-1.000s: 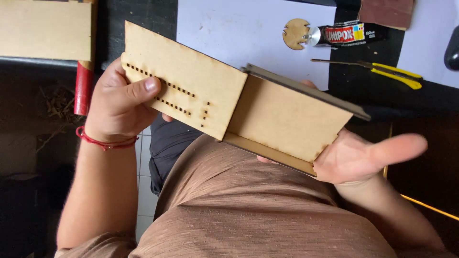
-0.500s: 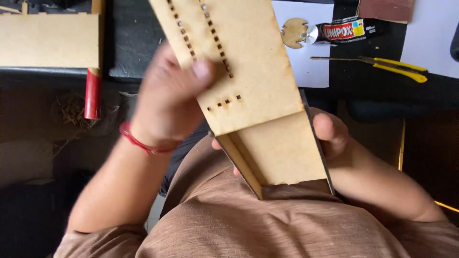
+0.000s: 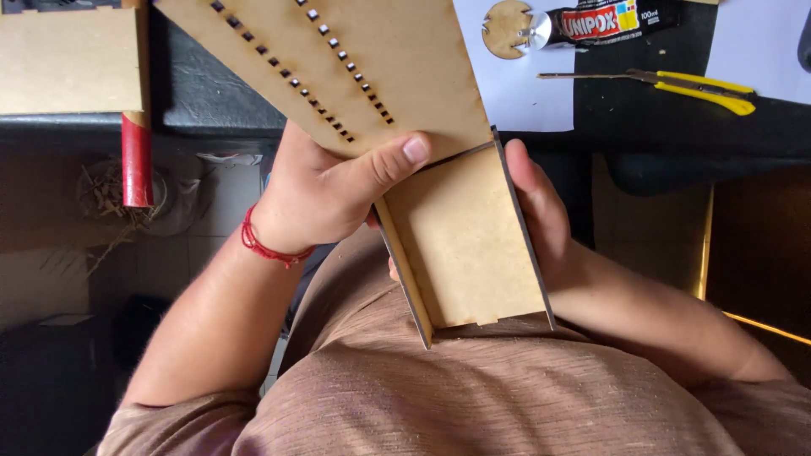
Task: Assembling a small laser-cut wooden box by applying glue to the edges and fitting the panels together.
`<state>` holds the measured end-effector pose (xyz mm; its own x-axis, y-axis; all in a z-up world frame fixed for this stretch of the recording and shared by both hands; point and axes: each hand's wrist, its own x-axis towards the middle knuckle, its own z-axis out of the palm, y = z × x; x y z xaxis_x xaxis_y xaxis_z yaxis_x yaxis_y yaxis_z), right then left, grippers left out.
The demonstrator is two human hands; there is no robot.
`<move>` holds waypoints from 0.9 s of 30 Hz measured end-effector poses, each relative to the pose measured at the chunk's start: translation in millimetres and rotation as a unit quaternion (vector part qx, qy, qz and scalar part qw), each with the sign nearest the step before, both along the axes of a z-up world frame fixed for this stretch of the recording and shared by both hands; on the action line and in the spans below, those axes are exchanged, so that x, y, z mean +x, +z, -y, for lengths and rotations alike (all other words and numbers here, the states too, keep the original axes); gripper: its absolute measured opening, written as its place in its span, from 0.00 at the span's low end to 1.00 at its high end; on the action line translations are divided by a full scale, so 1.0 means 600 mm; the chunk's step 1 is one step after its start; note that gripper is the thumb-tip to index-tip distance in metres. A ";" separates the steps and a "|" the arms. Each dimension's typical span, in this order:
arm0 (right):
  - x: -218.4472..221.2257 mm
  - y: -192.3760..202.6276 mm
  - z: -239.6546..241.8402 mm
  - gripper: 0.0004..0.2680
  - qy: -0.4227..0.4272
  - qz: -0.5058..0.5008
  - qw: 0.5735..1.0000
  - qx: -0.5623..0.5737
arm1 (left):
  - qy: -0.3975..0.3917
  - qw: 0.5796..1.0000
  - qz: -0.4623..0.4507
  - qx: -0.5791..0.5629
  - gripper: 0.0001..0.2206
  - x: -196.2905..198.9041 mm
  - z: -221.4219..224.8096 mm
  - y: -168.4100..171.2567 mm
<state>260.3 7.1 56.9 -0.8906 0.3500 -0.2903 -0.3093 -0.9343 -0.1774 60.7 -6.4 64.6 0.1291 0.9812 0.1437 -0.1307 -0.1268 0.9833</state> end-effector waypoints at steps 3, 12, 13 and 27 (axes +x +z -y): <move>-0.003 0.001 -0.001 0.36 -0.006 0.012 1.000 0.014 | -0.013 0.999 -0.035 0.039 0.09 -0.008 -0.002 -0.008; -0.006 0.001 0.002 0.34 -0.015 -0.011 1.000 0.013 | 0.012 0.971 -0.168 0.170 0.12 -0.023 0.003 -0.034; -0.004 -0.002 -0.001 0.34 -0.015 -0.012 1.000 0.014 | 0.013 0.971 -0.169 0.170 0.12 -0.023 0.001 -0.034; 0.006 -0.026 -0.001 0.34 0.020 -0.045 0.998 0.042 | 0.028 0.999 0.020 0.013 0.12 -0.009 0.007 -0.041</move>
<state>264.2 7.4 41.2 -0.9259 0.3324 -0.1792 -0.2896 -0.9296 -0.2280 55.3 -10.9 39.9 0.0678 0.9824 0.1741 -0.1627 -0.1612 0.9734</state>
